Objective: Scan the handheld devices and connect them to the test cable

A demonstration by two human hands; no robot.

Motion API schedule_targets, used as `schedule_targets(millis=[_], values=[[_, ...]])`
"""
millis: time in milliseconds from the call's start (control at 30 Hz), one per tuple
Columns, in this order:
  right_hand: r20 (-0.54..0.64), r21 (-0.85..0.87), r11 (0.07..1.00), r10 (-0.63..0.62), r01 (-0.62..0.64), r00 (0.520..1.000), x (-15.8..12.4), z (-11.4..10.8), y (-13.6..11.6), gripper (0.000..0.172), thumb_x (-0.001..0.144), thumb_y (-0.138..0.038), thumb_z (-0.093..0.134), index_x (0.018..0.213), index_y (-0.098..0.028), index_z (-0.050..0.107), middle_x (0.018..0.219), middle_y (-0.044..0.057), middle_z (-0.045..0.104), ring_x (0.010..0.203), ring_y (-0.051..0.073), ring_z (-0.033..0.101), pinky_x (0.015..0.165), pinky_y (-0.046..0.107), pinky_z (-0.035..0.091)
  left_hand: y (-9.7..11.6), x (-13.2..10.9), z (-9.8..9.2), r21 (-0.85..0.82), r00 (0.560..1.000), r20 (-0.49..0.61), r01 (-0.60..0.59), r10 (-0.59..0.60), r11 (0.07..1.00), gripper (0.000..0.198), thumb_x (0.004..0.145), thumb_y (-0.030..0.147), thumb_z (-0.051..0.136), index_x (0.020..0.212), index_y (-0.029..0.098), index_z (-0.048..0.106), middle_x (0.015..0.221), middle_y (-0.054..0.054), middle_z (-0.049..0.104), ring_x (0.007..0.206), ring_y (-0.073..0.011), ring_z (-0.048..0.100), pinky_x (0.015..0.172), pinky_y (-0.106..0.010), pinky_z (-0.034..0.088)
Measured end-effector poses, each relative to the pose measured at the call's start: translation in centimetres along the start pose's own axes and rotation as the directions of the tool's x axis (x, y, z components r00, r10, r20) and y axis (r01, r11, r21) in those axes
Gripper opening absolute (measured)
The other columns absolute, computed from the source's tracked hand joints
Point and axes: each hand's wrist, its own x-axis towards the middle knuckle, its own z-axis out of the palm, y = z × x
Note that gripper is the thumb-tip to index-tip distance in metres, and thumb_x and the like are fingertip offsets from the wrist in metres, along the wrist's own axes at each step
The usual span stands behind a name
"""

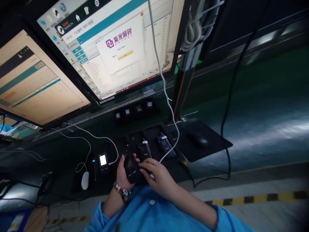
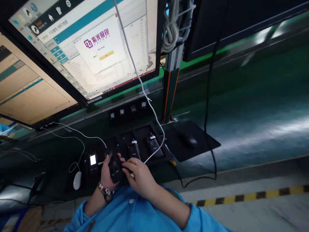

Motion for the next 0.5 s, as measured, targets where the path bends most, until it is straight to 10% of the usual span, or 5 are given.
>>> schedule_targets(millis=[200, 500], values=[[-0.018, 0.143, 0.988, -0.048, 0.050, 0.999, -0.6, -0.7, -1.3, 0.016, 0.088, -0.022, 0.055, 0.098, -0.018, 0.067, 0.088, 0.008, 0.063, 0.079, 0.017, 0.062, 0.070, 0.030, 0.054, -0.8, 0.1, -0.3, 0.084, 0.995, 0.060, -0.089, 0.084, 0.993, 0.037, 0.069, 0.050, 0.074, 0.082, 0.017, 0.061, 0.075, 0.000, 0.057, 0.067, -0.0087, 0.054, 0.065, -0.020, 0.050], [0.122, 0.061, 0.998, -0.008, 0.001, 0.992, -0.6, -1.4, -1.7, 0.024, 0.087, -0.018, 0.048, 0.107, -0.016, 0.061, 0.095, 0.011, 0.060, 0.086, 0.020, 0.058, 0.074, 0.034, 0.052, -0.5, 0.0, 0.8, 0.373, 0.996, -0.027, -0.072, 0.089, 0.925, 0.054, 0.055, 0.065, 0.075, 0.075, 0.017, 0.059, 0.065, -0.001, 0.056, 0.069, -0.0172, 0.058, 0.070, -0.034, 0.053]])
